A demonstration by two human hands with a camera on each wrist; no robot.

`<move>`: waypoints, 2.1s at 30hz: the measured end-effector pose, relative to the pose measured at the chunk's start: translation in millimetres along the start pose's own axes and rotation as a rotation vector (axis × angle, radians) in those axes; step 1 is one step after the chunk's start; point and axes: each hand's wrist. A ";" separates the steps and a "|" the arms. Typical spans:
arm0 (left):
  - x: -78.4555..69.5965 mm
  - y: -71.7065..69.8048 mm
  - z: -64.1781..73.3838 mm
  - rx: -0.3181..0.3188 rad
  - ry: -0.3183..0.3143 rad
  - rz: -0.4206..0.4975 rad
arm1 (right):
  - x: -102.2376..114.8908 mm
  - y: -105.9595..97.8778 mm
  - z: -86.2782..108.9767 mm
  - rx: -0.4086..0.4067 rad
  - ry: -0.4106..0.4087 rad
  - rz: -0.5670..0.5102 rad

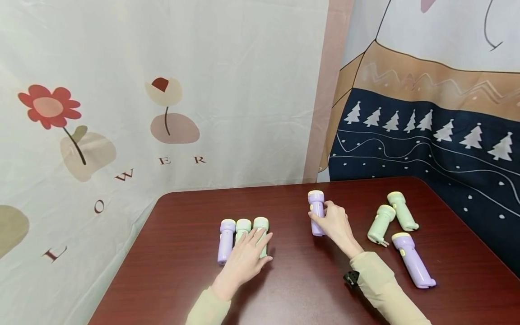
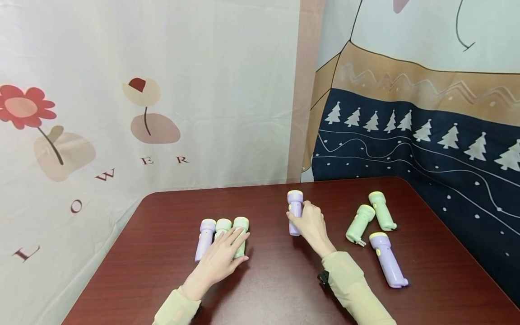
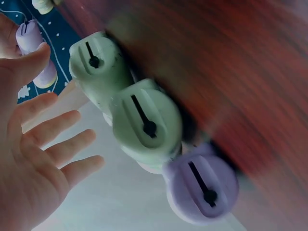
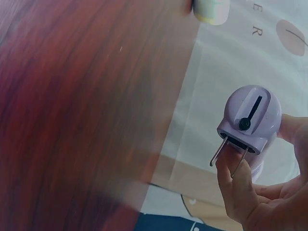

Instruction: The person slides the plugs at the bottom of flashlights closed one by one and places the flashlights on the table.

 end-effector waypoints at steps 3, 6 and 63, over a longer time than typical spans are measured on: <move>-4.6 0.0 -3.2 -0.042 -0.002 -0.005 | 4.3 2.2 1.6 -0.009 -0.017 -0.004; -10.2 0.6 -6.8 -0.079 -0.005 -0.001 | 8.1 4.1 2.4 -0.017 -0.027 -0.004; -71.9 12.8 -39.1 -0.274 -0.088 0.076 | 44.7 17.1 11.2 -0.034 -0.044 -0.090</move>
Point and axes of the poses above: each hand's wrist, its own z-axis away from the middle knuckle, its own y-axis out of the palm, x = y × z, and after that the axes turned 14 degrees about -y, right-handed
